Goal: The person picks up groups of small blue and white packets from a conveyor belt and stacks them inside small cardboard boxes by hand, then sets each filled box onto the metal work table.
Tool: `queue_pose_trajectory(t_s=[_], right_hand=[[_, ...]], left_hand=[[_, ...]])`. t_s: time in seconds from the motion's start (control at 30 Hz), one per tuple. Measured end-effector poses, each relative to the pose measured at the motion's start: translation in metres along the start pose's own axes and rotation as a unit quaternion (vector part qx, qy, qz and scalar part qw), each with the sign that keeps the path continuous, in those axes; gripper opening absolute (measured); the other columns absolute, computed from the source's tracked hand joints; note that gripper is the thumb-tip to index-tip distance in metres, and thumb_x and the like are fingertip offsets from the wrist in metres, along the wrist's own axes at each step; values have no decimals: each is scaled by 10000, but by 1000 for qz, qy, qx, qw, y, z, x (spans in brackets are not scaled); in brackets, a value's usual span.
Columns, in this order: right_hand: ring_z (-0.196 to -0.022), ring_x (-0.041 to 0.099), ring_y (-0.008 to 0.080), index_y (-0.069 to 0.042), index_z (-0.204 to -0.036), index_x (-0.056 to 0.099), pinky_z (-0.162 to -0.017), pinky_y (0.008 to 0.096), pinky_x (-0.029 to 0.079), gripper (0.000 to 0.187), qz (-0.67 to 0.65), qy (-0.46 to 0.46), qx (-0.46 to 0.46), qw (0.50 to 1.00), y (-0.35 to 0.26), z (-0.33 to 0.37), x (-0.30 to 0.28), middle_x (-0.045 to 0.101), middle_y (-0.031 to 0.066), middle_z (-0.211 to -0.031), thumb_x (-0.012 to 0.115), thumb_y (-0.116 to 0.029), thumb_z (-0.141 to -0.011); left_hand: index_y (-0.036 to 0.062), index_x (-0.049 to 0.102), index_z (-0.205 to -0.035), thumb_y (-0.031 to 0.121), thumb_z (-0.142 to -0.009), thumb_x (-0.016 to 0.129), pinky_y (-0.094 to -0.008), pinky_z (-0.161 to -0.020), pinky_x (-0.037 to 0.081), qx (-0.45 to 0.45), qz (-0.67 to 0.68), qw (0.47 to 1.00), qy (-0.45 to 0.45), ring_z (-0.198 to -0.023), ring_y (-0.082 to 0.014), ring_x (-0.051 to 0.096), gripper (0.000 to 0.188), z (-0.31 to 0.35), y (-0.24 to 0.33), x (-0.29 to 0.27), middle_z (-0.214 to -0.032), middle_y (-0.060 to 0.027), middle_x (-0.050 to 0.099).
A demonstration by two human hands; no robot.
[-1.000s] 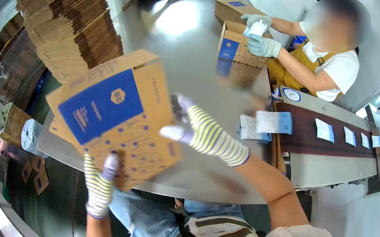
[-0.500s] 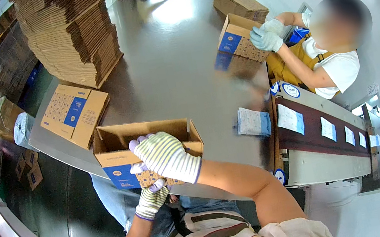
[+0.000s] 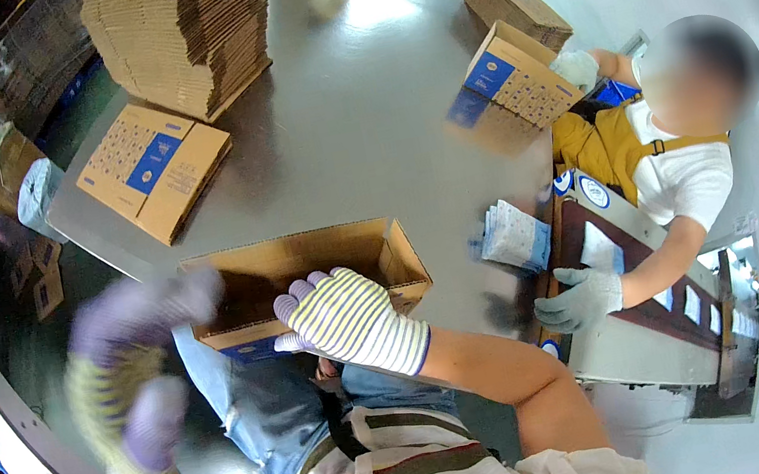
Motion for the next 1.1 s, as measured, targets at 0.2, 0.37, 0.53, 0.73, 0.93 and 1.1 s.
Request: queue_pose_trajectory(t_s=[0.2,0.37,0.53,0.73,0.93,1.1], right_hand=[[-745,615,264,-41,-932,629,-631,393,496,401,-18,-7,-19,1000,-20,-7,0,614,118,-802,605,-429,-835],[-745,623,254,-34,-941,627,-621,377,499,384,-51,24,-39,998,-12,-4,9,621,113,-807,608,-404,-838],[-759,627,260,-31,-954,620,-611,384,501,350,-227,-28,47,972,-13,3,19,622,119,-822,595,-355,-825],[-693,607,264,-57,-873,609,-583,389,488,364,-27,40,-40,998,-19,-1,8,593,107,-746,618,-415,-808],[-728,603,262,-63,-886,607,-608,387,487,367,-37,55,-32,997,-22,2,5,595,107,-782,607,-423,-816],[-734,603,252,-75,-868,609,-608,379,486,366,-20,25,-23,999,-18,2,9,598,100,-783,594,-438,-825]], left_hand=[[-22,566,-1188,248,-858,646,-390,-972,434,169,-353,916,-93,-1063,-253,588,434,-30,43,42,-1114,-161,632],[-17,566,-1193,284,-851,649,-406,-986,421,206,-395,887,-124,-1092,-268,570,463,-27,51,50,-1134,-167,622],[-11,567,-1198,319,-843,652,-423,-999,408,215,-408,877,-131,-1121,-284,552,492,-24,53,55,-1153,-174,611],[-4,568,-1204,362,-834,655,-443,-1015,393,221,-418,870,-139,-1155,-303,531,528,-23,51,60,-1177,-181,598],[2,569,-1209,405,-825,658,-463,-1031,377,227,-426,864,-142,-1190,-322,509,564,-20,51,64,-1201,-189,585],[8,570,-1214,441,-817,661,-479,-1044,364,236,-427,860,-147,-1219,-338,491,594,-18,56,63,-1220,-196,575]])
Point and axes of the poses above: each hand's wrist, its own z-axis away from the middle knuckle, its own x-axis out of the palm, y = z × x, the point moved 3 cm from there along -z, towards the middle knuckle
